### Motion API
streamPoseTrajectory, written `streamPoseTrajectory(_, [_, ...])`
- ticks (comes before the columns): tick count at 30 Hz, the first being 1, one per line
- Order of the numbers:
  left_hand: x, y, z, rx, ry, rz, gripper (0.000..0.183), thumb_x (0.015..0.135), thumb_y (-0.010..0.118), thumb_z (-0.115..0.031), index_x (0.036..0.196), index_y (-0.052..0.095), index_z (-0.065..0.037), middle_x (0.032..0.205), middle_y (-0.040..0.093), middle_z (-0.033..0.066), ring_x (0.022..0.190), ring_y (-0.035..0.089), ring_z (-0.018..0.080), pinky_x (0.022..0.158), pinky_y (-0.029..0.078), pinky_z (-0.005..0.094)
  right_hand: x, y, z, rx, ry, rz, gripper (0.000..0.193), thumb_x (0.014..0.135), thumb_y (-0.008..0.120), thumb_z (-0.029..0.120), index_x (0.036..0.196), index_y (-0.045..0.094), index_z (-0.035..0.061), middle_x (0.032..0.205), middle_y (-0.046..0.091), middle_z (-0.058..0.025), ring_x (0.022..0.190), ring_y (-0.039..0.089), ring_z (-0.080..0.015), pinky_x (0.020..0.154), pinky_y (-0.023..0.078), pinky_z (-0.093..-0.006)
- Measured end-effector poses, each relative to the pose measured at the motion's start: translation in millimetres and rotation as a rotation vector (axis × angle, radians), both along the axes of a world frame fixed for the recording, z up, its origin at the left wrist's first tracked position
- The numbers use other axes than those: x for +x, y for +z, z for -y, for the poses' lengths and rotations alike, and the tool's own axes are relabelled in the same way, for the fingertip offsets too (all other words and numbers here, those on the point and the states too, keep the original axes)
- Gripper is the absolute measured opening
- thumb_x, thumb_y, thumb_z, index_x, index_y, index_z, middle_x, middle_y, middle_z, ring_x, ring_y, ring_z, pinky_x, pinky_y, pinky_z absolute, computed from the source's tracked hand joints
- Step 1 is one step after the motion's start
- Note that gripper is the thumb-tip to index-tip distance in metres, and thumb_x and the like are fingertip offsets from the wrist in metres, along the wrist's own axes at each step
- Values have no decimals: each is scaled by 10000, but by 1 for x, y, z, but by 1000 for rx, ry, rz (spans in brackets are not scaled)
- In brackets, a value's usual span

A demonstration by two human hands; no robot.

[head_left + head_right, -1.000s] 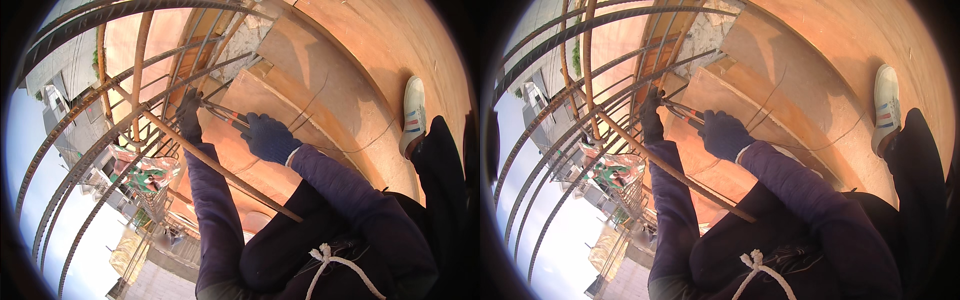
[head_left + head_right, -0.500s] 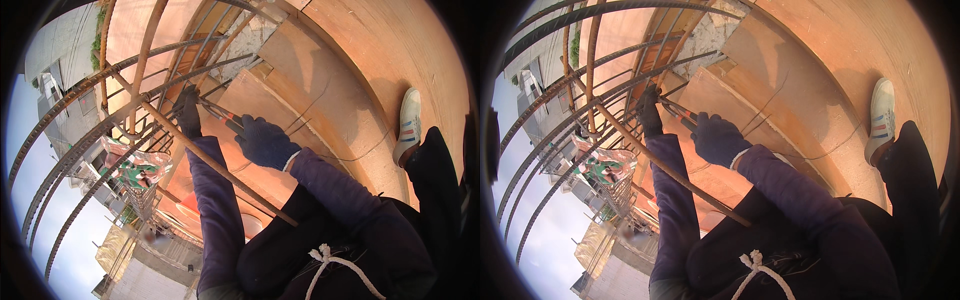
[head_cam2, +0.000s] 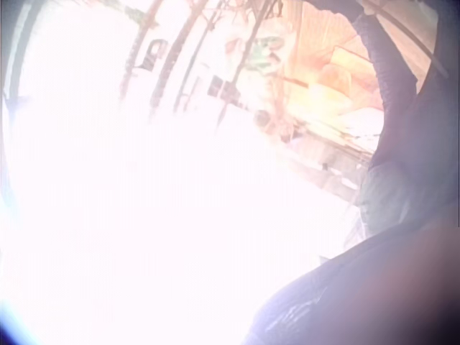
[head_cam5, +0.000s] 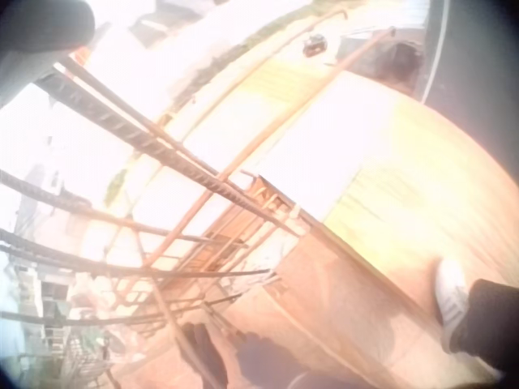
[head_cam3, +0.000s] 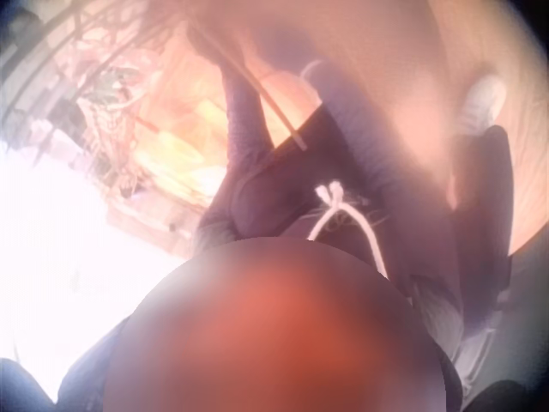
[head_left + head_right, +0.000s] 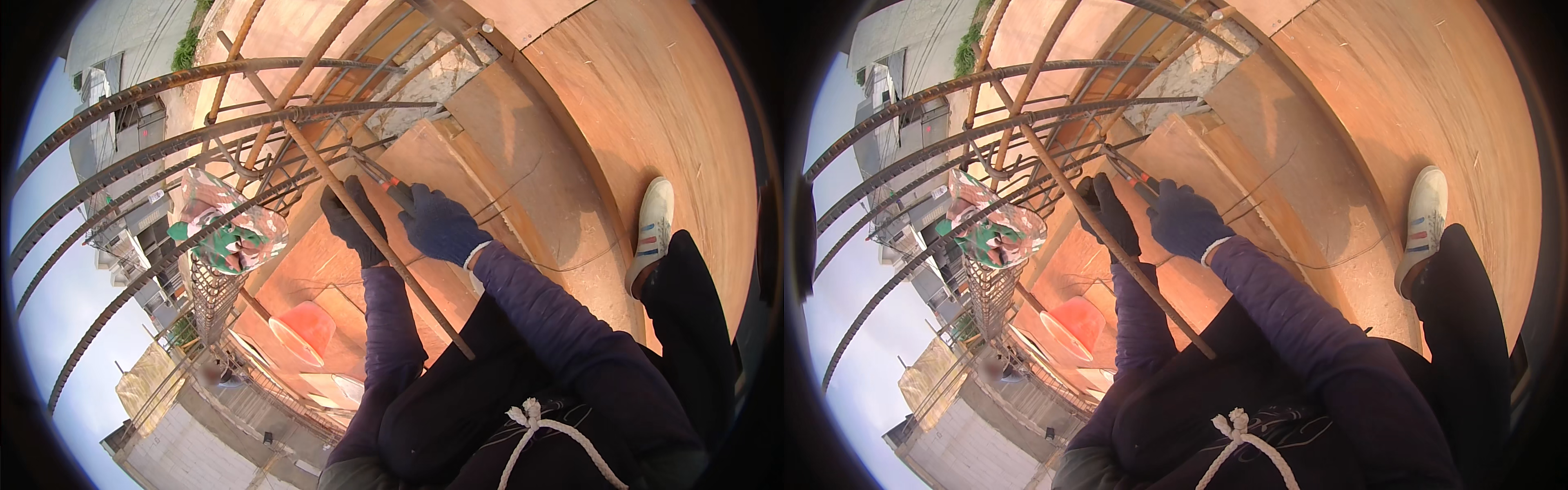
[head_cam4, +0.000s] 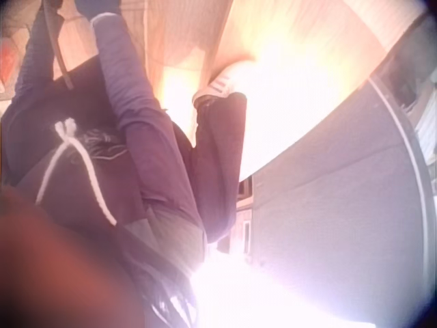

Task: The person ties rebar intersections on a wooden scaffold using wire and pliers. They repeatedly pick up wire, wrap it around rebar joints, and twist it with pliers to secure the structure.

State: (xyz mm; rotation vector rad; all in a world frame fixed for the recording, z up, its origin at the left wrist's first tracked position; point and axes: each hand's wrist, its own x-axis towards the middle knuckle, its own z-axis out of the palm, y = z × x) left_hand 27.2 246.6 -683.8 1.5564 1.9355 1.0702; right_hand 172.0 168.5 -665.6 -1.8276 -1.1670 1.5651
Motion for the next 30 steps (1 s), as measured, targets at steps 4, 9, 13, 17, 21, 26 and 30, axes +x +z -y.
streamPoseTrajectory(4, [-1, -1, 6, 10, -70, 217, 276, 1029, 681, -248, 1160, 637, -9, 972, 633, 47, 868, 604, 134, 795, 528, 304, 6, -7, -2, 33, 40, 25, 450, 972, 635, 366, 1219, 507, 13, 1014, 660, -299, 891, 711, -465, 793, 573, -549])
streamPoseTrajectory(9, [-33, 11, -51, 85, -152, 236, 257, 1088, 573, -251, 1144, 652, -14, 1007, 662, 61, 885, 618, 139, 793, 545, 332, 16, -5, -5, 7, 82, 0, 439, 977, 621, 368, 1215, 501, 19, 1037, 659, -292, 911, 713, -457, 817, 572, -540])
streamPoseTrajectory(13, [-63, 12, -130, -126, -366, -293, 228, 1074, 552, -230, 1094, 653, -26, 958, 659, 79, 852, 633, 185, 773, 547, 366, 16, -2, -6, -2, 67, -10, 420, 983, 615, 354, 1212, 506, 20, 1040, 660, -285, 917, 707, -460, 835, 564, -540])
streamPoseTrajectory(17, [-80, -4, -193, -207, -630, -751, 220, 1056, 561, -224, 1063, 665, -30, 935, 667, 93, 839, 645, 210, 759, 552, 380, 14, -2, -6, 14, 67, -15, 419, 982, 626, 344, 1221, 510, 19, 1036, 656, -286, 919, 706, -463, 829, 563, -544])
streamPoseTrajectory(21, [-86, -20, -232, -266, -747, -961, 213, 1039, 570, -218, 1032, 678, -35, 912, 675, 108, 826, 658, 235, 745, 557, 394, 12, 2, -3, -9, 54, 5, 422, 983, 638, 343, 1220, 508, 19, 1029, 652, -283, 908, 709, -456, 813, 568, -541])
streamPoseTrajectory(26, [-86, -34, -264, -295, -845, -1094, 206, 1016, 581, -211, 993, 693, -40, 884, 685, 126, 810, 673, 266, 727, 563, 412, 3, 9, -11, -31, 11, 17, 552, 963, 674, 307, 1390, 489, 11, 998, 672, -296, 817, 707, -455, 730, 574, -536])
streamPoseTrajectory(30, [-89, -37, -271, -307, -879, -1132, 202, 999, 589, -206, 962, 706, -45, 861, 694, 140, 797, 685, 291, 713, 568, 426, -2, 10, -17, -54, 20, -27, 543, 963, 672, 292, 1389, 486, 11, 1006, 670, -297, 825, 705, -459, 728, 570, -546])
